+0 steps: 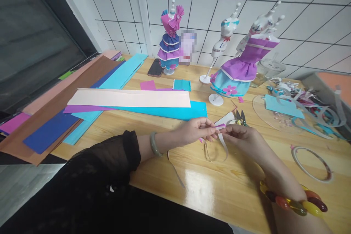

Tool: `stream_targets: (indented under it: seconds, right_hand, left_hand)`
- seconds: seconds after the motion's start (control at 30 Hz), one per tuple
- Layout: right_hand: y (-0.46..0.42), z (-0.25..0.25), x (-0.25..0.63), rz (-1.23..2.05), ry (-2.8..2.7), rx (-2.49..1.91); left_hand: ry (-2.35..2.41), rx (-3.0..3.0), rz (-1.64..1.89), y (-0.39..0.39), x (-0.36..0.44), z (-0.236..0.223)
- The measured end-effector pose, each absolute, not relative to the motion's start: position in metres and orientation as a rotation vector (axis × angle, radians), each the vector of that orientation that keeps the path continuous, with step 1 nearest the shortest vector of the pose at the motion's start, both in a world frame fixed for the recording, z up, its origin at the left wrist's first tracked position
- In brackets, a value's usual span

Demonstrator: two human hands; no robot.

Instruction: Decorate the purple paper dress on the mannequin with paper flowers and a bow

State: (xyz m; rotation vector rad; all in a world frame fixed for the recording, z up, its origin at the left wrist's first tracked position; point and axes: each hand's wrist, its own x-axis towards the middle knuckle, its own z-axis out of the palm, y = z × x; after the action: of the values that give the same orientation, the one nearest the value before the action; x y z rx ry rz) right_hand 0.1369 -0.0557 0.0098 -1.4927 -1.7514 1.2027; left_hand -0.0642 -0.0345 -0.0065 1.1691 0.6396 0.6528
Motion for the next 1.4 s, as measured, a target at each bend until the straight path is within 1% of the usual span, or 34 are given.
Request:
stream_targets:
  seconds: [0.3, 0.47, 0.57, 0.67, 0.8, 1.0, 1.2, 1.4]
  right_hand:
    - [-0.055, 0.009, 0.137, 1.178, -1.766, -1.492]
    - [-0.055, 0.008, 0.139, 1.204, -1.707, -1.506]
    - [-0.055, 0.008, 0.140, 1.208, -1.682, -1.537]
    - [-0.054, 0.008, 0.140, 1.142, -1.772, -1.614]
    - [-0.054, 0.010, 0.139, 1.112, -1.829, -1.582]
    - [-0.055, 0.010, 0.136, 0.990, -1.923, -1.595]
    - [-0.055, 0.010, 0.134, 0.976, -1.915, -1.597]
    - [-0.053, 0.006, 0.140, 1.035, -1.866, -1.637]
  left_hand:
    - [0.558, 1.233, 0.663, -0.034, -0.063, -0.006]
    - [0.592, 1.251, 0.669, -0.036, -0.066, -0.004]
    - [0.603, 1.239, 0.765, -0.040, -0.067, -0.002]
    - [0.616, 1.265, 0.862, -0.040, -0.066, -0.002]
    - [0.683, 1.320, 0.946, -0.033, -0.063, -0.007]
    - [0.665, 1.361, 0.742, -0.034, -0.061, -0.013]
    - [0.650, 1.374, 0.788, -0.038, -0.061, -0.012]
    - [0.640, 1.374, 0.799, -0.040, -0.062, -0.007]
